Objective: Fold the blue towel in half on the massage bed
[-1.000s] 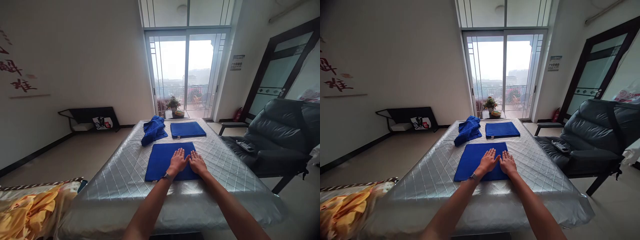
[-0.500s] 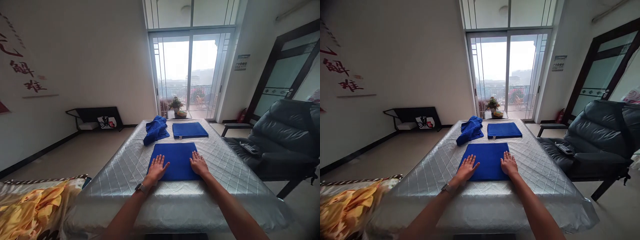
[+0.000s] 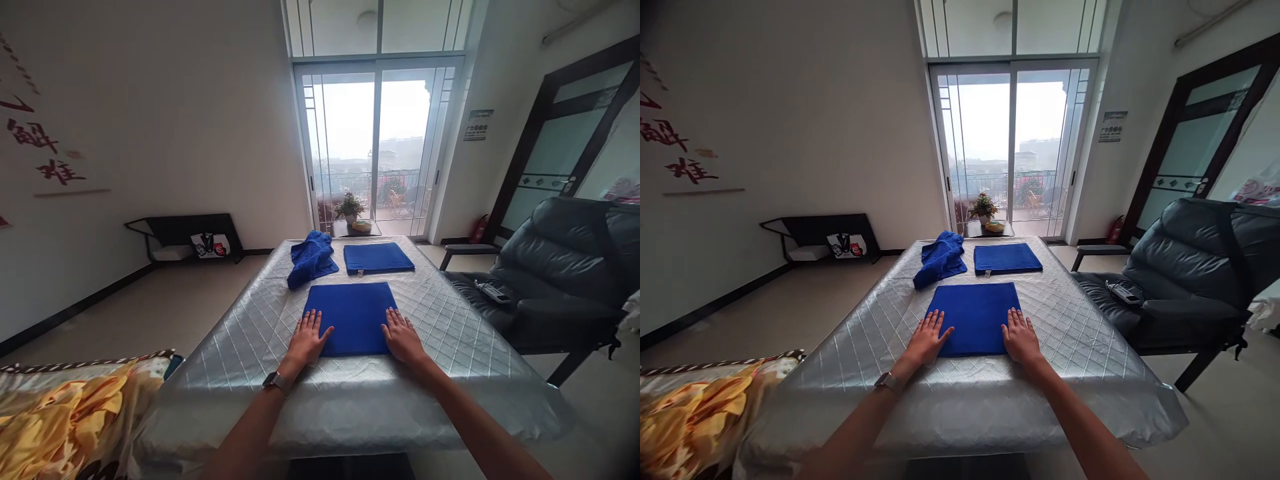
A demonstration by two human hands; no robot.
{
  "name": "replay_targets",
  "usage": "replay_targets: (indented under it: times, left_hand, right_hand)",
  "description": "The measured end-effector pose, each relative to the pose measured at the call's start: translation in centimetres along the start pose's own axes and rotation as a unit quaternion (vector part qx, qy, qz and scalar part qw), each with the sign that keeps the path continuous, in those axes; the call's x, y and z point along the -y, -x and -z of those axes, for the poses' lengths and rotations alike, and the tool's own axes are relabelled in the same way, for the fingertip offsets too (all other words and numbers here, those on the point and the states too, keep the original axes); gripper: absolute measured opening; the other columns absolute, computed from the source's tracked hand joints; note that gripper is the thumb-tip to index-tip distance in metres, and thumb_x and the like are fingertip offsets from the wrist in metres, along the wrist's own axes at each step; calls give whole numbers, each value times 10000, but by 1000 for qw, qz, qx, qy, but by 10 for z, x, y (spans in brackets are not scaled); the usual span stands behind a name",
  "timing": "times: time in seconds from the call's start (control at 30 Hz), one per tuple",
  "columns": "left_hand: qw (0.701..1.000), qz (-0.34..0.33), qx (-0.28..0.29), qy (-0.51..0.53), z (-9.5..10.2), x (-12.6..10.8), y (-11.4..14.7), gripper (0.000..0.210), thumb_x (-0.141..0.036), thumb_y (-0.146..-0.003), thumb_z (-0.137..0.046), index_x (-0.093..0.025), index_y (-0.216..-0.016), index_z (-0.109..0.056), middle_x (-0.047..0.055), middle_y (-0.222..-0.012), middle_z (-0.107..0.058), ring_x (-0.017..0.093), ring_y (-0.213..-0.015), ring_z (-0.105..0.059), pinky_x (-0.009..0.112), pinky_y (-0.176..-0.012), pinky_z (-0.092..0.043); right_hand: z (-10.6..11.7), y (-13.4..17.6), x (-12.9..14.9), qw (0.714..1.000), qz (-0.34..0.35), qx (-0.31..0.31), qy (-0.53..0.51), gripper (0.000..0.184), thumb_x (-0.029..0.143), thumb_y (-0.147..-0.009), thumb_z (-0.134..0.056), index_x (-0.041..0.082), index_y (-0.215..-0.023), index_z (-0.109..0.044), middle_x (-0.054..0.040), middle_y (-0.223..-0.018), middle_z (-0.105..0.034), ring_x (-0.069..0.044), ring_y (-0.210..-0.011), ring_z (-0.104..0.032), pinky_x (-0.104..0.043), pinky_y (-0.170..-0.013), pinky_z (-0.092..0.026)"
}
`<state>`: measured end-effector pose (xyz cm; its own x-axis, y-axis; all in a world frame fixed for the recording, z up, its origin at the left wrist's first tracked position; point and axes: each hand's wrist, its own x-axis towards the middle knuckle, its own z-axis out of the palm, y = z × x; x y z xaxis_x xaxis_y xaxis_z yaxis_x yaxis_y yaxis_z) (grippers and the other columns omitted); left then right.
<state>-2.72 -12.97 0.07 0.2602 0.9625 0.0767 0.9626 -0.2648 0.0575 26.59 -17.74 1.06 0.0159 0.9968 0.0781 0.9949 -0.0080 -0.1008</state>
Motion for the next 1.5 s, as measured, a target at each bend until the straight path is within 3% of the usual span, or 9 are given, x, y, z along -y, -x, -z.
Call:
replay_targets:
  times: [0.13,0.23,0.3,0.5,0.6,0.73,0.97,1.07,1.5]
  left_hand:
    - [1000,-1,13,-14,3,3,-2,900,-716,-970,-118,-78,-1592,-243,166,-1660,-204,304,-1542,-168,476,-1250,-152]
    - [1000,1,1,-16,9,-10,-5,864,-691,-980,-123,-97,-1593,-258,151,-1657,-233,308,-1543,-163,487,-1255,-139]
    - [1000,-25,-12,3,12,-35,-9,832,-665,-992,-100,-117,-1599,-250,131,-1657,-248,292,-1545,-167,479,-1257,-155]
    - [979,-192,-14,64,6,-144,-16,764,-598,-1021,-69,-137,-1590,-285,86,-1659,-257,220,-1543,-188,408,-1267,-159]
    - [976,-203,-5,81,0,-167,-16,764,-577,-1025,-40,-121,-1584,-294,87,-1656,-262,216,-1545,-181,420,-1270,-144]
    - [981,-175,13,77,-1,-143,-9,779,-609,-1017,-54,-131,-1589,-281,84,-1663,-231,215,-1549,-156,430,-1273,-128]
    - [999,-30,39,6,6,-37,26,784,-624,-1012,-75,-133,-1607,-213,90,-1675,-146,254,-1554,-94,477,-1265,-107]
    - [999,0,34,-4,1,-8,39,792,-639,-1008,-105,-132,-1611,-187,98,-1676,-120,268,-1554,-94,485,-1259,-121]
    - [999,12,15,37,2,-8,48,921,-771,-939,-209,-145,-1614,-185,109,-1676,-106,300,-1551,-101,489,-1252,-145]
  right_hand:
    - [-6,14,-3,1000,-1,30,-9,651,418,-1048,-180,83,-1603,-237,-93,-1675,-175,-208,-1553,-118,-410,-1252,-96]
    - [-8,14,-3,999,-6,24,-21,660,426,-1045,-177,82,-1605,-230,-97,-1676,-170,-214,-1553,-119,-414,-1253,-90]
    - [-8,13,-2,999,-7,21,-26,662,429,-1044,-175,83,-1606,-231,-98,-1675,-174,-217,-1553,-122,-415,-1253,-88]
    - [-7,15,-3,999,2,27,-18,636,363,-1036,-204,86,-1608,-225,-97,-1680,-166,-215,-1553,-124,-409,-1254,-100]
    - [-8,16,-4,999,2,31,-15,623,326,-1029,-232,117,-1615,-218,-80,-1684,-160,-202,-1555,-108,-389,-1254,-102]
    - [-8,15,-3,999,0,27,-17,640,391,-1041,-211,98,-1610,-225,-94,-1679,-173,-214,-1553,-124,-408,-1254,-90]
    - [-7,14,-2,999,-8,26,-38,667,425,-1035,-185,87,-1609,-222,-74,-1678,-166,-212,-1553,-121,-411,-1256,-77]
    - [-9,14,-3,999,-9,29,-40,669,422,-1033,-187,85,-1610,-213,-78,-1679,-157,-207,-1554,-115,-412,-1256,-78]
    - [-7,11,-6,998,-9,52,-19,683,440,-1031,-182,77,-1610,-195,-77,-1685,-132,-201,-1557,-91,-416,-1258,-83]
